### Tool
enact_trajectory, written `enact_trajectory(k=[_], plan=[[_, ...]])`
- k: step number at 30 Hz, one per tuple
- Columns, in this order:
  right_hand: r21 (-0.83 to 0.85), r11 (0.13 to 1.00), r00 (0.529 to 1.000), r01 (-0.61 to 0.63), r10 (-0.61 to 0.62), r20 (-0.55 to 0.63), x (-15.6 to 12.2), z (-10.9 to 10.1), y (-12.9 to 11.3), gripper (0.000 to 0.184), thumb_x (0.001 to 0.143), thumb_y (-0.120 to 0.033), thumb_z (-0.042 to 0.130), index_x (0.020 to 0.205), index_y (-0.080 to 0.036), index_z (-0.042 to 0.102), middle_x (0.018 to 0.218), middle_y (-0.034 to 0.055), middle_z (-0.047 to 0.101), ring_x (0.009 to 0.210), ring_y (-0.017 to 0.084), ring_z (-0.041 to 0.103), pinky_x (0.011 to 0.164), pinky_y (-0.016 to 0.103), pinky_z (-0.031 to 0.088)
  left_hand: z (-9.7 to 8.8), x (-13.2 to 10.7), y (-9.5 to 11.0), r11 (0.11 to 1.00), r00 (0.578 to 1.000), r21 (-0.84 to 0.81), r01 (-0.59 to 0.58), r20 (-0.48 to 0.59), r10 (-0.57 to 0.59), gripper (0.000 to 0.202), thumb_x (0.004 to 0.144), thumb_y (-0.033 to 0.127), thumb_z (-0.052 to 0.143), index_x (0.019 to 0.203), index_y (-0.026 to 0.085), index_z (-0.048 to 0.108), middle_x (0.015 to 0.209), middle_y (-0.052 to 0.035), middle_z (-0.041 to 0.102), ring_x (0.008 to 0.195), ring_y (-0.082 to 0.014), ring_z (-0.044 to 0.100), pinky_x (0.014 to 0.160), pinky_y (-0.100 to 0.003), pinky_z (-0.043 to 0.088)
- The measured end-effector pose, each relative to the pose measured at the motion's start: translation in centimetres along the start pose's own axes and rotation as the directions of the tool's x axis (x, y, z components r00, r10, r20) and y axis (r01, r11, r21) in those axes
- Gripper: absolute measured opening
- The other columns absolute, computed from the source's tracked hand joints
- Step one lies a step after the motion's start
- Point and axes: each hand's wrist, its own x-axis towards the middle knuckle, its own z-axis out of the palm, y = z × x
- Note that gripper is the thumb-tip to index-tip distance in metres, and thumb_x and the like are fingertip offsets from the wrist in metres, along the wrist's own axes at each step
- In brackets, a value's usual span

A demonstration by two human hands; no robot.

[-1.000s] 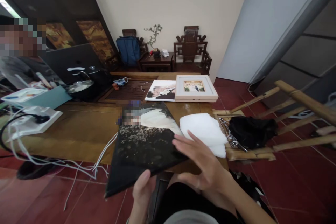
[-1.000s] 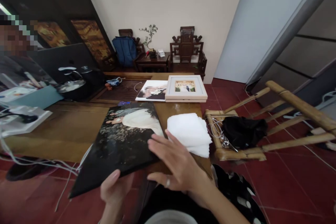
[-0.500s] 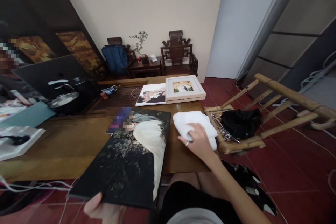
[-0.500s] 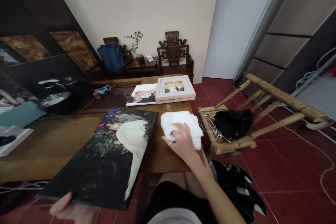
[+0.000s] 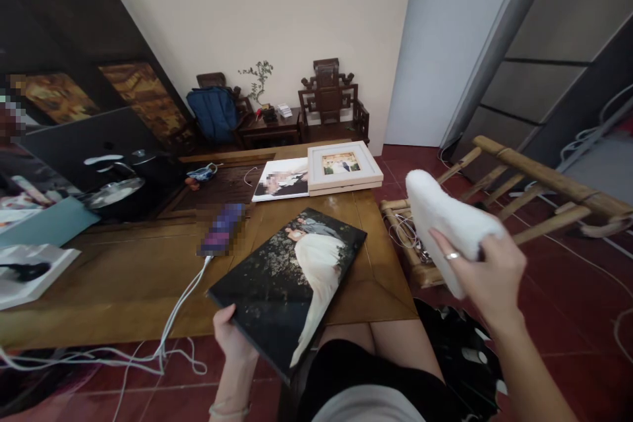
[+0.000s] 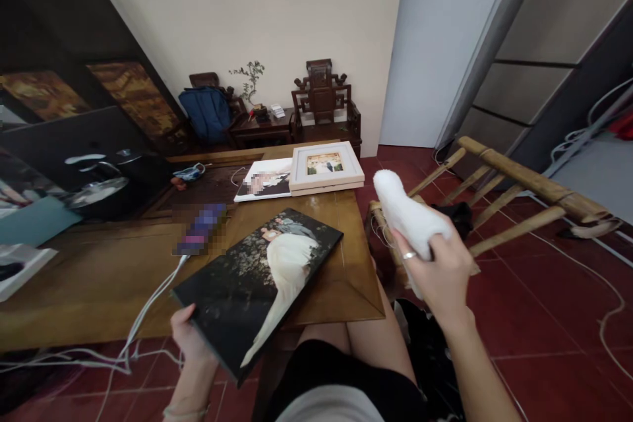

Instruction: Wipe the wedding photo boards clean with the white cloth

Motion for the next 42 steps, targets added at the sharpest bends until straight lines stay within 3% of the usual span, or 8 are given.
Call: enact_trajectory(k=[2,5,13,16,23,29,35,42], plan=[[0.048,0.988,0.970,0.147,-0.154,0.189,-0.8,1.2,0.0,0.019,0.073,-0.003,0.058,0.067,-0.020,0.053,0.130,0.0114,0.055,0.115,0.028,0.054,0.093,0.042,0.048,1.1,-0.1,0.1,0.999,0.996,0.000,0.047,-0.075,-0.047,0.029,0.062,0.033,0.051,0.085,0.022,0.067,0.057,0.0027,0.066,0.060,-0.0195,0.065,0.059,-0.028,0.053],[0.198,0.943,0.853,0.267,-0.327,0.406,-2.0,3.1,-0.3,0.030,0.071,0.008,0.039,0.065,-0.019,0.050,0.140,0.0127,0.045,0.131,0.028,0.037,0.104,0.049,0.039,3.1,-0.3,0.7,0.994,0.992,0.013,0.105,-0.074,-0.104,0.025,0.067,0.034,0.053,0.081,0.019,0.067,0.061,0.0001,0.068,0.061,-0.0202,0.066,0.061,-0.030,0.054],[0.366,0.866,0.620,0.341,-0.500,0.605,-5.9,5.1,-1.6,0.032,0.065,0.008,0.036,0.068,-0.018,0.052,0.139,0.0091,0.047,0.135,0.027,0.029,0.106,0.063,0.026,5.9,1.4,2.2,0.920,0.930,0.169,0.355,0.042,-0.366,0.028,0.071,0.041,0.058,0.080,0.016,0.068,0.061,-0.0030,0.069,0.054,-0.0213,0.066,0.057,-0.034,0.056],[0.359,0.885,0.620,0.296,-0.464,0.632,-7.2,5.0,-1.9,0.030,0.061,0.007,0.038,0.067,-0.019,0.051,0.139,0.0101,0.046,0.135,0.029,0.028,0.107,0.064,0.024,6.3,2.7,2.5,0.887,0.922,0.331,0.323,0.102,-0.374,0.025,0.070,0.038,0.064,0.079,0.015,0.068,0.062,-0.0052,0.070,0.057,-0.0231,0.067,0.059,-0.035,0.056],[0.305,0.916,0.653,0.261,-0.401,0.643,-8.3,5.5,-3.4,0.031,0.064,0.007,0.038,0.070,-0.018,0.054,0.139,0.0095,0.047,0.135,0.030,0.029,0.106,0.063,0.024,7.0,5.9,2.3,0.793,0.937,0.608,-0.029,0.292,-0.190,0.040,0.056,0.032,0.081,0.089,0.015,0.067,0.082,-0.0077,0.074,0.070,-0.0216,0.069,0.067,-0.032,0.056],[0.289,0.919,0.602,0.268,-0.394,0.695,-7.8,6.6,-4.4,0.035,0.061,0.007,0.040,0.075,-0.018,0.060,0.140,0.0071,0.046,0.134,0.031,0.030,0.107,0.062,0.022,7.6,9.3,2.0,0.567,0.949,0.775,-0.278,0.313,0.037,0.052,0.047,0.043,0.083,0.088,0.014,0.068,0.090,-0.0118,0.073,0.085,-0.0293,0.067,0.076,-0.037,0.052],[0.289,0.921,0.518,0.263,-0.387,0.763,-6.2,7.8,-4.0,0.033,0.059,0.004,0.045,0.079,-0.016,0.062,0.147,0.0129,0.033,0.138,0.032,0.018,0.107,0.060,0.021,8.5,9.5,1.8,0.305,0.888,0.836,-0.457,0.407,0.217,0.048,0.059,0.049,0.074,0.091,0.015,0.066,0.100,-0.0147,0.068,0.104,-0.0332,0.058,0.094,-0.042,0.040],[0.282,0.917,0.517,0.281,-0.393,0.761,-5.1,9.3,-3.3,0.038,0.059,0.004,0.042,0.084,-0.017,0.062,0.142,0.0130,0.043,0.136,0.029,0.025,0.107,0.058,0.022,7.5,9.4,1.5,0.165,0.810,0.799,-0.579,0.541,0.226,0.068,0.047,0.056,0.079,0.100,0.017,0.063,0.099,-0.0103,0.062,0.110,-0.0331,0.051,0.097,-0.040,0.039]])
